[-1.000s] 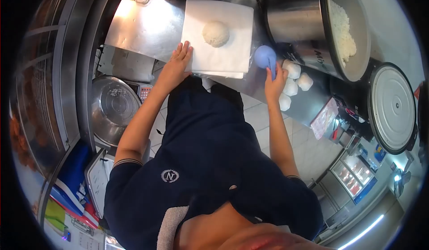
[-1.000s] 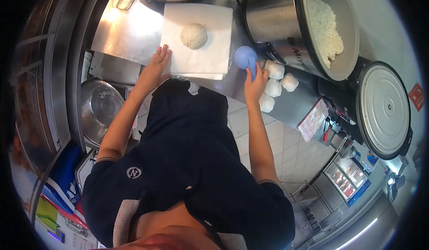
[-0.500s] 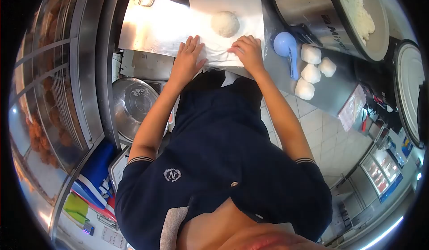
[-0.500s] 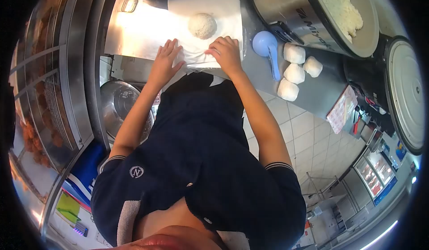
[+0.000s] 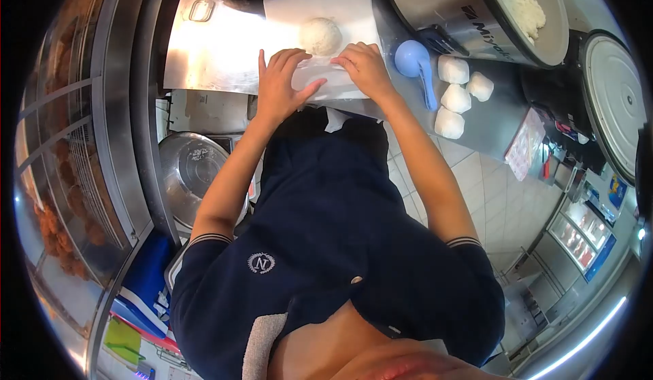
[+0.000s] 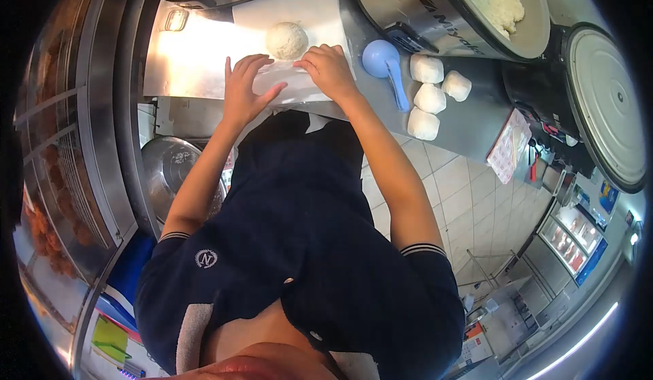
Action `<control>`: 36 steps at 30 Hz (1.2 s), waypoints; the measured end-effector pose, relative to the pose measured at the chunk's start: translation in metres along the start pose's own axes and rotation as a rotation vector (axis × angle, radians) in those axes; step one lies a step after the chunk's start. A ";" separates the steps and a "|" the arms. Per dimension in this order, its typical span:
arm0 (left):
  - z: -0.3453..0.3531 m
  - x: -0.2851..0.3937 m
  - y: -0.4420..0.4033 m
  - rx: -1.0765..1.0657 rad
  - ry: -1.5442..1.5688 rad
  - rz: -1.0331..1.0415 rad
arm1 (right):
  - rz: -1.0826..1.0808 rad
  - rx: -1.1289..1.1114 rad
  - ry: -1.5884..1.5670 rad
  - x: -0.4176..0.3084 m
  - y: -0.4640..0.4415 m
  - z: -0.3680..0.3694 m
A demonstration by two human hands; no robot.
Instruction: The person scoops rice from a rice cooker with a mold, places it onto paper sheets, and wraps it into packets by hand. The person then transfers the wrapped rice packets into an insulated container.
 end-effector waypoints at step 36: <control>0.048 -0.097 -0.104 0.229 1.030 -0.505 | 0.086 0.086 0.407 -0.049 0.010 0.062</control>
Point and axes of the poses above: each hand's wrist, its own y-axis away from the middle knuckle, its own z-axis out of the palm, x = y × z, the point moved 3 cm from there along -y, towards the middle knuckle, and after that the axes turned 8 degrees about x, right-handed, at the moved point
